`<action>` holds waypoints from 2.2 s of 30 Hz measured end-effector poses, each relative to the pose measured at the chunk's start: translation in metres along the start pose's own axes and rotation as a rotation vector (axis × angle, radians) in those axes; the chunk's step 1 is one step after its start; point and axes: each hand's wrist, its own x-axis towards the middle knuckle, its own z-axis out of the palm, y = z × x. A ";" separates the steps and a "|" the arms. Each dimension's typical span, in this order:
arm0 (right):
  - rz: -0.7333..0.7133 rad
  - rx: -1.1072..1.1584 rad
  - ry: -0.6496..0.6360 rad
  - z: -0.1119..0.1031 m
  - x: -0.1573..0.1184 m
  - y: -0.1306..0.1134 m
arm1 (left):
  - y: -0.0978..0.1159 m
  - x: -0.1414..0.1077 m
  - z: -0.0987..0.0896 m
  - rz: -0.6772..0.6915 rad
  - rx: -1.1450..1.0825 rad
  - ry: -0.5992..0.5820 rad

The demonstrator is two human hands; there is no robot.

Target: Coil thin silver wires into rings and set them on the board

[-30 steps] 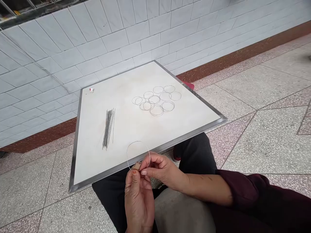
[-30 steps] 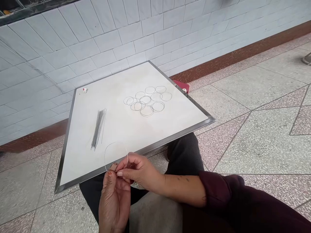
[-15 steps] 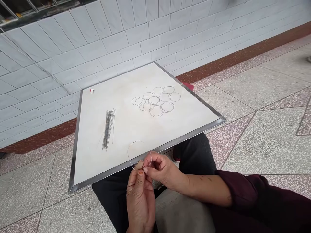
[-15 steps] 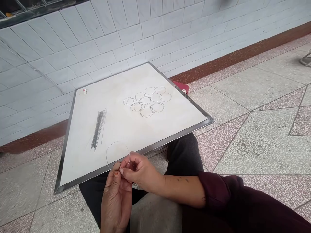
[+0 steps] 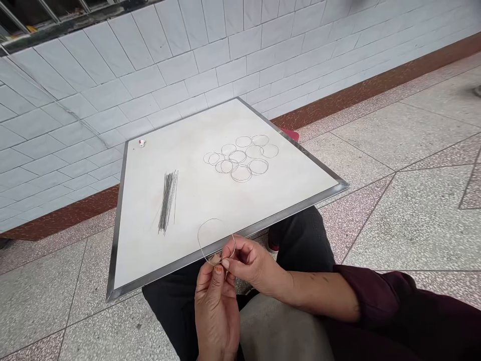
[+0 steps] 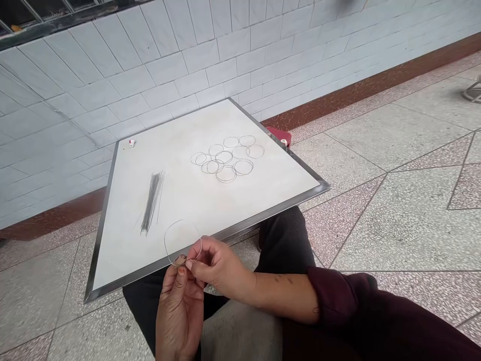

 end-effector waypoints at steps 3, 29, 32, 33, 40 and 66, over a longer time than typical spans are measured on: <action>-0.001 0.010 -0.012 0.000 0.000 0.000 | 0.000 0.002 -0.002 0.026 0.004 -0.006; 0.037 0.180 -0.082 0.003 -0.002 -0.006 | 0.003 0.007 -0.007 0.113 -0.075 -0.011; 0.034 0.167 -0.077 0.003 -0.003 -0.005 | 0.004 0.008 -0.006 0.103 -0.093 -0.001; 0.028 0.160 -0.077 0.003 -0.003 -0.005 | 0.004 0.008 -0.005 0.098 -0.098 0.005; 0.017 0.027 -0.121 -0.003 -0.003 -0.008 | 0.006 0.009 -0.009 0.053 -0.087 0.056; -0.399 -0.455 0.172 -0.021 0.002 -0.031 | 0.006 -0.010 -0.006 -0.070 -0.033 0.034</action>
